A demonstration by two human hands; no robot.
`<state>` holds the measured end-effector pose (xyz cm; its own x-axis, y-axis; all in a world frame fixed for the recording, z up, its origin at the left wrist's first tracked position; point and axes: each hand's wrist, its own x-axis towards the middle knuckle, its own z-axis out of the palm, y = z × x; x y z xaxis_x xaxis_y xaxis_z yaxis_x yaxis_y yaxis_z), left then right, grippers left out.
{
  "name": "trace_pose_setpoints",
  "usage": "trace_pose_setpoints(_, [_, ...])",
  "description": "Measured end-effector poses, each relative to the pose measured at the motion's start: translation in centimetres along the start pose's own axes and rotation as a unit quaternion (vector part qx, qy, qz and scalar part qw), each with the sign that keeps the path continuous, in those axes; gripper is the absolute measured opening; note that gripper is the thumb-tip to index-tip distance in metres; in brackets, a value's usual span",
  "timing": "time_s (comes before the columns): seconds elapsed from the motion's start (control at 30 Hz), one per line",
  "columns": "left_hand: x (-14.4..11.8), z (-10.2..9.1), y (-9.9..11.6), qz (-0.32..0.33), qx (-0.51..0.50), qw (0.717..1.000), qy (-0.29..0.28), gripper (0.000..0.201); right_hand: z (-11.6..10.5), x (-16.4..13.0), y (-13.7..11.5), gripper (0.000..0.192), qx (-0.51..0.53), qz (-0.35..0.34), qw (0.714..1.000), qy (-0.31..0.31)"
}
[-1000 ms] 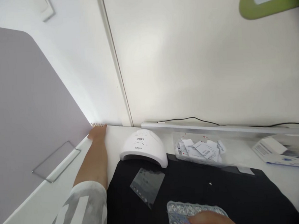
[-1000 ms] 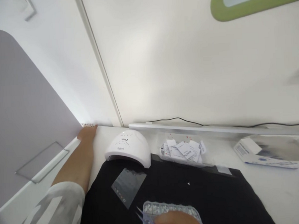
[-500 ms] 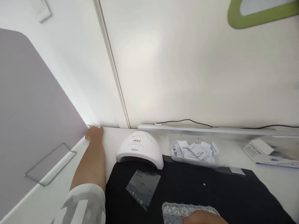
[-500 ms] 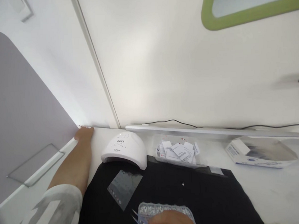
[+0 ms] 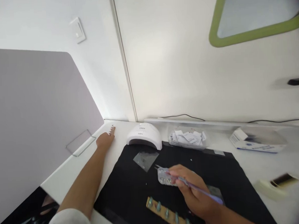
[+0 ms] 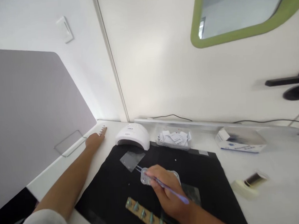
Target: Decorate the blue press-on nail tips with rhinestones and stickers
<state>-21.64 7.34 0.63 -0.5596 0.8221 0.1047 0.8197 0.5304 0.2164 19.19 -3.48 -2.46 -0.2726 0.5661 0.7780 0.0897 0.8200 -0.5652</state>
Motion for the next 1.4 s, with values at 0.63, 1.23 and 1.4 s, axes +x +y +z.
trace_pose_setpoints(0.63, [-15.3, -1.4, 2.2, 0.169, 0.010, 0.979, -0.115, 0.033, 1.1, 0.5, 0.4, 0.025, 0.078, 0.196, 0.973, 0.097])
trace_pose_setpoints(1.23, [-11.6, 2.4, 7.5, 0.160, -0.026, 0.986, -0.045, 0.034, 1.0, 0.6, 0.6, 0.024, 0.110, 0.207, 0.969, 0.074])
trace_pose_setpoints(1.4, [-11.4, 2.4, 7.7, 0.193, -0.028, 0.980, -0.040, 0.032, 0.9, 0.5, 0.5, 0.022, 0.107, 0.204, 0.970, 0.073])
